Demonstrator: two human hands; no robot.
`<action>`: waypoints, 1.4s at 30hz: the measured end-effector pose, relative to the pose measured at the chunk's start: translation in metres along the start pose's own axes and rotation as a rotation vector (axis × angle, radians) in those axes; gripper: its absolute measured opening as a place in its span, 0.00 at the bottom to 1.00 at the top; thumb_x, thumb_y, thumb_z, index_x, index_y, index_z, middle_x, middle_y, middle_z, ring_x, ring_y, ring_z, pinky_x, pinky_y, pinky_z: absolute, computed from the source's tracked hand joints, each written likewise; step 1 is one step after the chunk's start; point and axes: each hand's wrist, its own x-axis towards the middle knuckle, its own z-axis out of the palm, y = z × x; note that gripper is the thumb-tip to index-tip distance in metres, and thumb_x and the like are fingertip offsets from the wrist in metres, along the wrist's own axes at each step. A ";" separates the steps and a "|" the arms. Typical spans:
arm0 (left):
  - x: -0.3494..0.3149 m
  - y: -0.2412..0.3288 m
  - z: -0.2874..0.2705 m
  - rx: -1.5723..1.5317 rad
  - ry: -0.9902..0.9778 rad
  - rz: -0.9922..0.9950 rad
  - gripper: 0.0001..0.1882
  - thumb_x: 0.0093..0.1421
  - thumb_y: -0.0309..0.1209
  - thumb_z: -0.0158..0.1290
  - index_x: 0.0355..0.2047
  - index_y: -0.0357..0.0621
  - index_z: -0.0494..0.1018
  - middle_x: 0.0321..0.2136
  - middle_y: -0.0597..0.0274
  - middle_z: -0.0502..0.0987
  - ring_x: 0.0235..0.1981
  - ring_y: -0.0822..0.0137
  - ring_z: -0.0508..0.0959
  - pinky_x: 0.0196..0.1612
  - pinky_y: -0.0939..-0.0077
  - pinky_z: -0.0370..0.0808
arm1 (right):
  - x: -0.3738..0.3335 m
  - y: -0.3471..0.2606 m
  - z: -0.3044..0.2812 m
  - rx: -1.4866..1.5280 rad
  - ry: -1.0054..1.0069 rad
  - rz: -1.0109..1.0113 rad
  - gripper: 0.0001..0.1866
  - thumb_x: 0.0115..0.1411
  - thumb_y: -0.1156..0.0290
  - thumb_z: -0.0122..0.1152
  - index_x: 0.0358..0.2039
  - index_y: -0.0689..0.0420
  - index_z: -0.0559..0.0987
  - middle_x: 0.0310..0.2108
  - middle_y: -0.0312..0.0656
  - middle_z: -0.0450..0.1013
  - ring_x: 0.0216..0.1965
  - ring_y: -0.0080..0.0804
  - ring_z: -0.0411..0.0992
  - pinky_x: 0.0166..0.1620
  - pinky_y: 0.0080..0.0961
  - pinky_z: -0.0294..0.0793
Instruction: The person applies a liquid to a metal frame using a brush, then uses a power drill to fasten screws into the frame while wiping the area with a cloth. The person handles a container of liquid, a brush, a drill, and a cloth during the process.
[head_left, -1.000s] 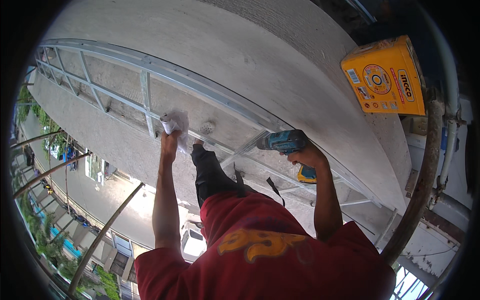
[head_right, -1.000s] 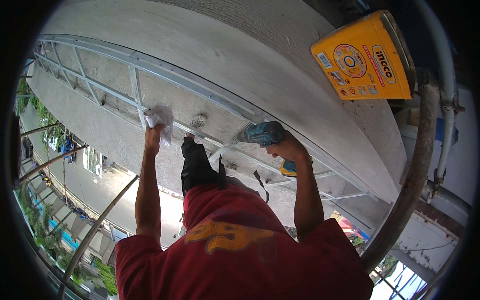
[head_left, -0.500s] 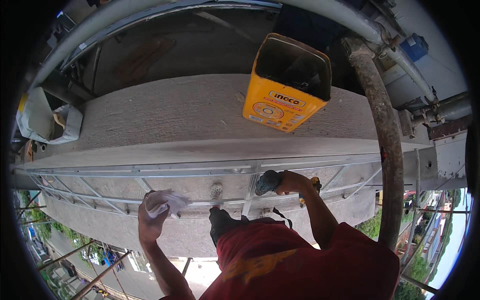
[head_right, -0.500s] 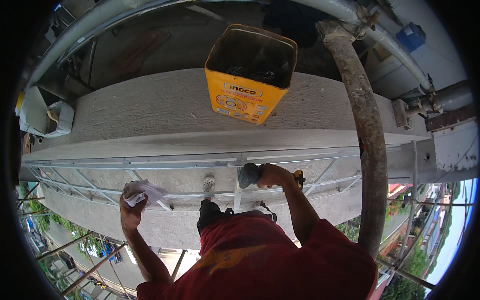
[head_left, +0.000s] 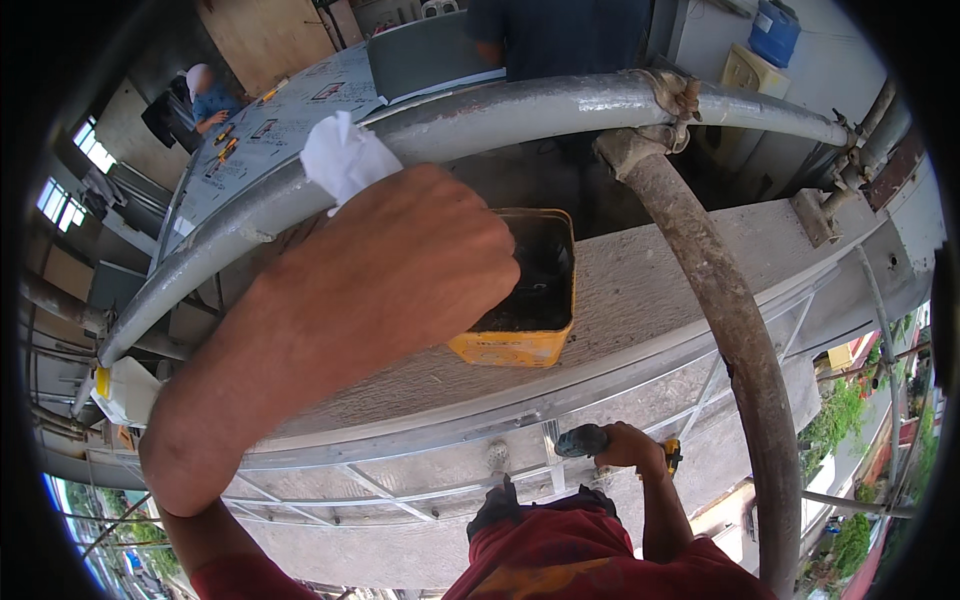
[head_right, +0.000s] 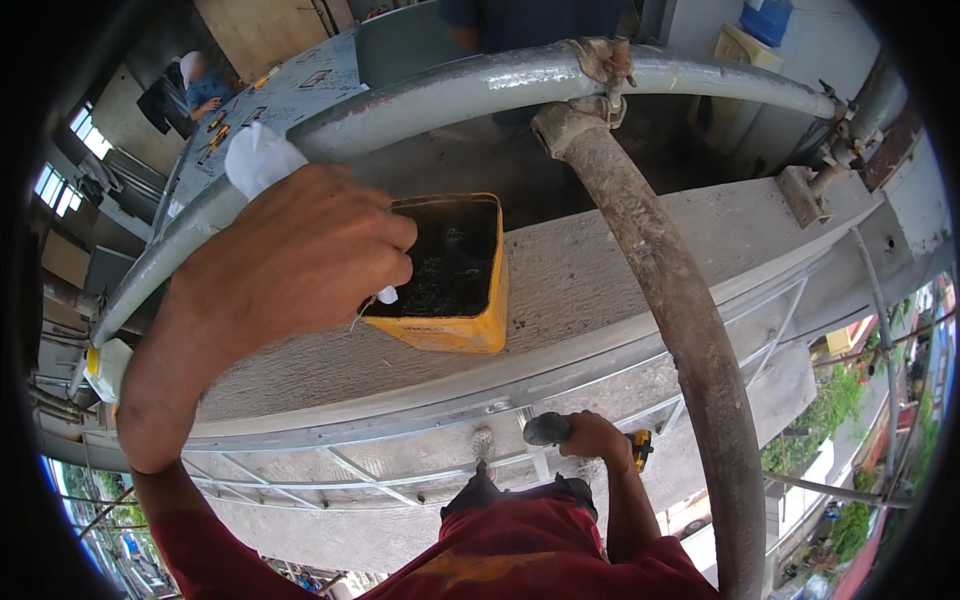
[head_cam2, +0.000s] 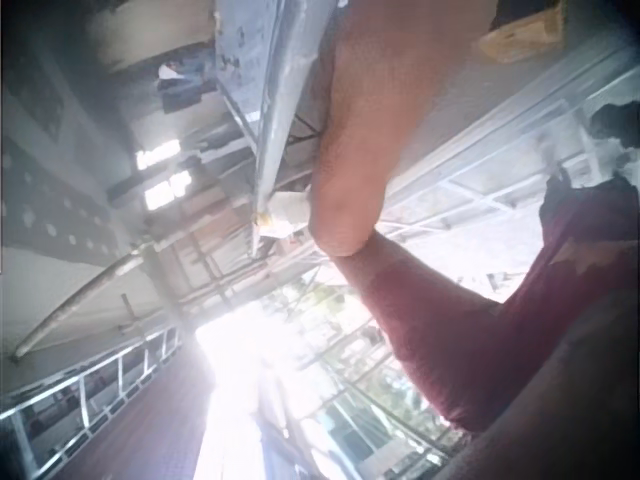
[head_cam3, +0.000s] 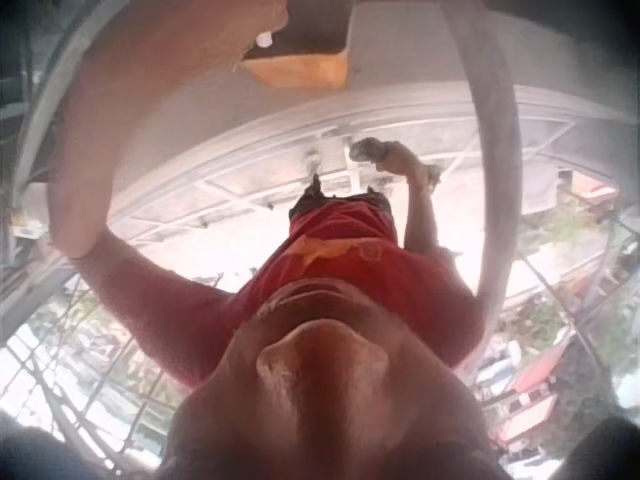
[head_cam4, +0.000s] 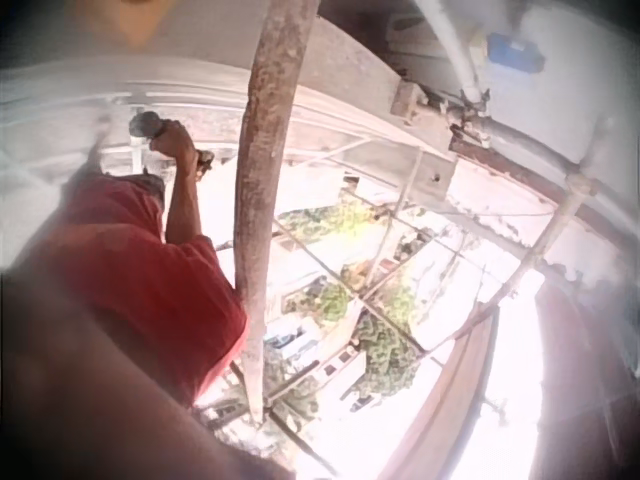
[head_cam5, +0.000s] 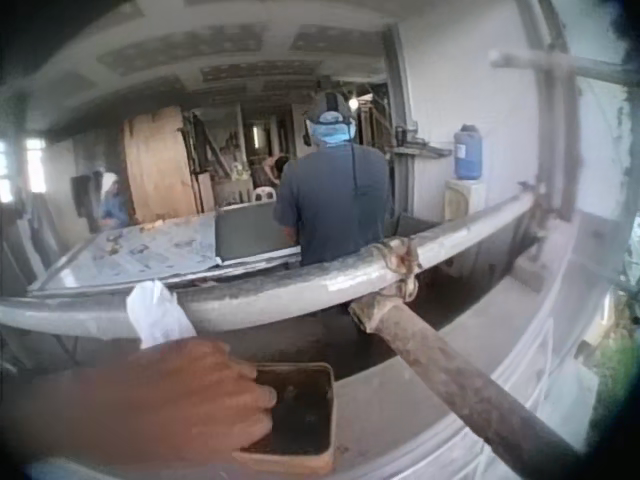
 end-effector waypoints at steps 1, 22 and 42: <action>0.025 -0.003 0.003 -0.001 -0.233 0.011 0.05 0.43 0.27 0.59 0.23 0.45 0.80 0.31 0.63 0.82 0.31 0.64 0.82 0.30 0.69 0.75 | -0.004 0.002 0.001 0.033 -0.004 0.019 0.20 0.38 0.65 0.65 0.35 0.58 0.82 0.33 0.53 0.79 0.39 0.51 0.78 0.44 0.38 0.77; 0.081 0.004 0.085 -0.058 -0.309 0.357 0.05 0.53 0.26 0.53 0.26 0.45 0.79 0.25 0.58 0.78 0.31 0.61 0.80 0.37 0.66 0.74 | -0.044 0.038 -0.007 0.241 0.181 0.023 0.19 0.37 0.73 0.62 0.35 0.57 0.79 0.27 0.50 0.78 0.33 0.50 0.78 0.40 0.38 0.76; 0.041 -0.017 0.052 -0.405 0.086 0.066 0.14 0.40 0.26 0.66 0.29 0.48 0.77 0.25 0.68 0.78 0.29 0.64 0.79 0.32 0.67 0.72 | -0.043 0.015 -0.004 0.288 0.228 -0.031 0.20 0.41 0.75 0.61 0.39 0.56 0.80 0.31 0.52 0.79 0.38 0.51 0.77 0.42 0.41 0.77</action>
